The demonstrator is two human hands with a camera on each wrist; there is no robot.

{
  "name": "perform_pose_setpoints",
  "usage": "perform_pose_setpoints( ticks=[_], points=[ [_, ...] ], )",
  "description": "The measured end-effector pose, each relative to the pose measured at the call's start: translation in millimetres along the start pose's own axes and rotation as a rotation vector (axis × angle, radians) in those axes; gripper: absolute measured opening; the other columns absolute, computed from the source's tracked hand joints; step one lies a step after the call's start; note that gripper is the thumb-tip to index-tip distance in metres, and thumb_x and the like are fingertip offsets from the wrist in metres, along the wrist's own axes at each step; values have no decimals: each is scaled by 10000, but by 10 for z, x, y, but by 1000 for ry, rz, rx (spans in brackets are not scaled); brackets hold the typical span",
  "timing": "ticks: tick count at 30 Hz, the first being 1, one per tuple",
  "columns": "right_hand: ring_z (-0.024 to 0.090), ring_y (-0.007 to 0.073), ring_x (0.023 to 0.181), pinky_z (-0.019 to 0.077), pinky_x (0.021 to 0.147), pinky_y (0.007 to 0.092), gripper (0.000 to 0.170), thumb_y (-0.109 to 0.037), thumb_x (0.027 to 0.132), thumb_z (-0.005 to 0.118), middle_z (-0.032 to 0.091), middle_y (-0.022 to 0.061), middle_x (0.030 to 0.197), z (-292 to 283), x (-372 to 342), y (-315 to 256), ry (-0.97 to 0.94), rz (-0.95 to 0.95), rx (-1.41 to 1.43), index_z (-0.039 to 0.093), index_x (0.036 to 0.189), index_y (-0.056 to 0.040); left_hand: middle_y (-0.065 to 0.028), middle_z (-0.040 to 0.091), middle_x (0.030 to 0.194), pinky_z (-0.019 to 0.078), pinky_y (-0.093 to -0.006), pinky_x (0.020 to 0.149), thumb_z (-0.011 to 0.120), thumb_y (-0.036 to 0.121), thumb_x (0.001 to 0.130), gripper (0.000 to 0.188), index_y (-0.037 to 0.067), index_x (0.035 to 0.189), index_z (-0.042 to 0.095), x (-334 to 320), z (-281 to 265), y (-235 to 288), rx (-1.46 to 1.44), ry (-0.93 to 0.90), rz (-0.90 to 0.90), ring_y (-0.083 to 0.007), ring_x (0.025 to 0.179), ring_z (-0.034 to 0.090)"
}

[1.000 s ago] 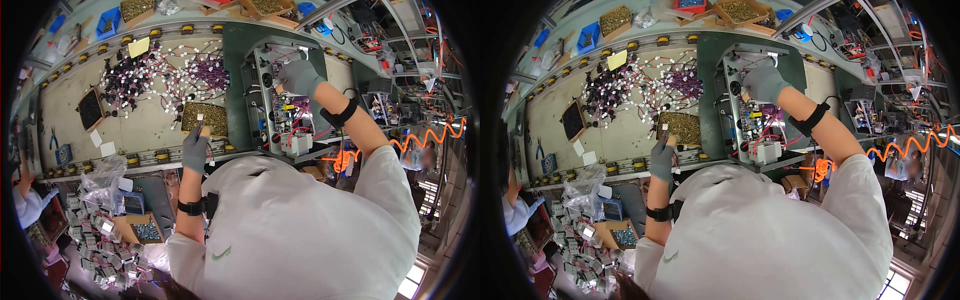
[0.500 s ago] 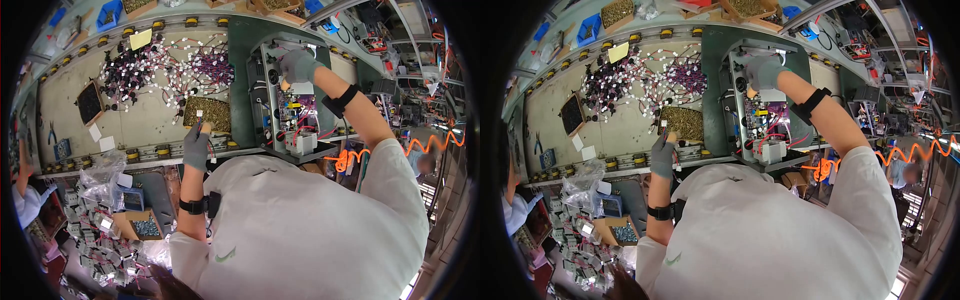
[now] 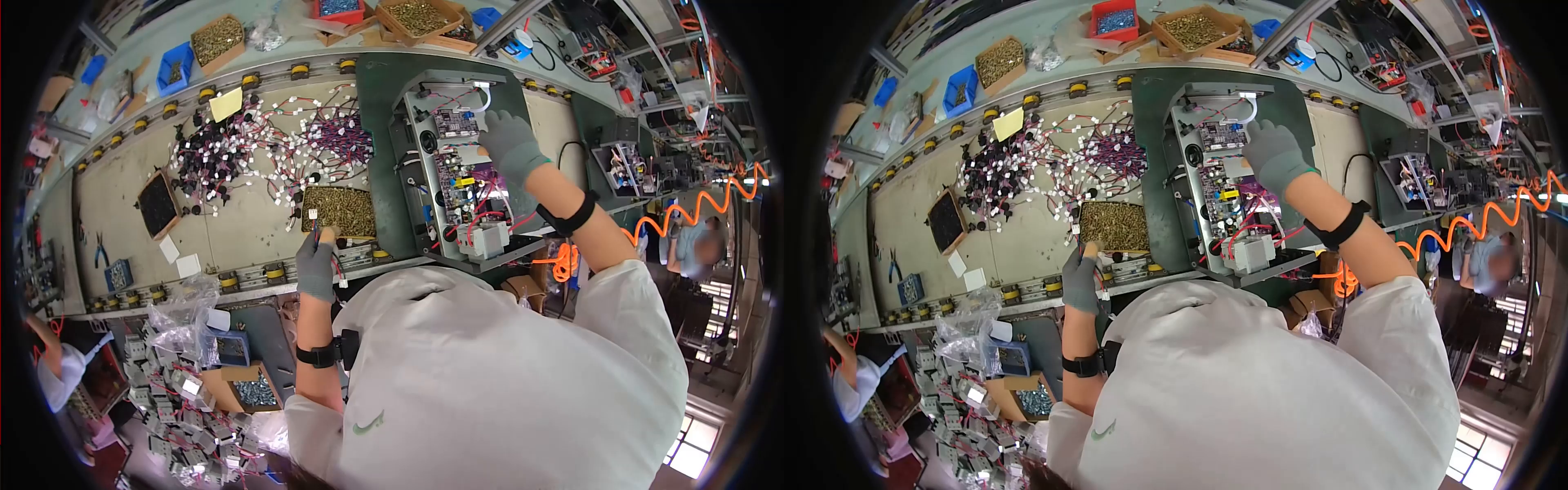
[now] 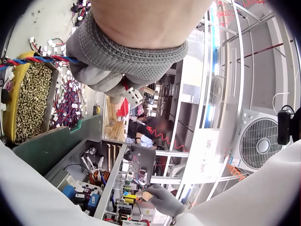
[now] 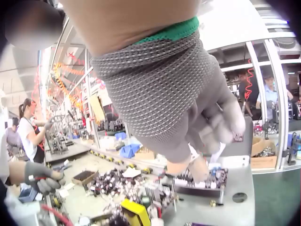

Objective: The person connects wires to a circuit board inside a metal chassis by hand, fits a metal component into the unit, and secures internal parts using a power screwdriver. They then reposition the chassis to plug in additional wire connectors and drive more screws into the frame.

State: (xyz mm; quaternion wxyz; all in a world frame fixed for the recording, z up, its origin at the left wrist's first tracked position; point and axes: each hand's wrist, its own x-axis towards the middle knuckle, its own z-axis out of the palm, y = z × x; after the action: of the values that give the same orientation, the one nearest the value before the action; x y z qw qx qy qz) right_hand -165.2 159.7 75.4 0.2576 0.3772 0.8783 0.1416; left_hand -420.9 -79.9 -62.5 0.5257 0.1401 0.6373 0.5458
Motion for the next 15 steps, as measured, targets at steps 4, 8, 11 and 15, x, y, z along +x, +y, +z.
perform_pose_setpoints(
  ticks=[4,8,11,15],
  points=[
    [554,199,879,437,694,329,191,-160,706,629,549,38,907,242,95,-39,217,13,-38,636,896,-154,-5,582,776,369,-203,630,562,186,875,257,-20,1009,636,-34,15,130,69,-43,-83,-63,694,451],
    [586,208,822,452,677,347,224,-153,714,626,567,33,893,338,140,-36,333,27,105,610,938,-157,-5,589,786,355,-191,607,561,189,873,263,-24,1008,636,-18,70,116,48,-1,52,-59,681,448],
    [600,241,809,468,672,367,208,-141,724,622,590,49,891,378,186,-60,317,123,378,626,931,-166,0,583,774,343,-187,588,562,194,870,267,-23,1006,637,-20,79,115,36,-5,49,-56,666,440],
    [614,249,685,474,585,361,172,-105,733,611,611,74,813,489,231,-68,546,88,510,649,896,-145,-41,632,929,402,-224,752,558,236,890,321,-30,1063,607,14,-27,54,73,-61,-45,-95,833,530]
  ],
)
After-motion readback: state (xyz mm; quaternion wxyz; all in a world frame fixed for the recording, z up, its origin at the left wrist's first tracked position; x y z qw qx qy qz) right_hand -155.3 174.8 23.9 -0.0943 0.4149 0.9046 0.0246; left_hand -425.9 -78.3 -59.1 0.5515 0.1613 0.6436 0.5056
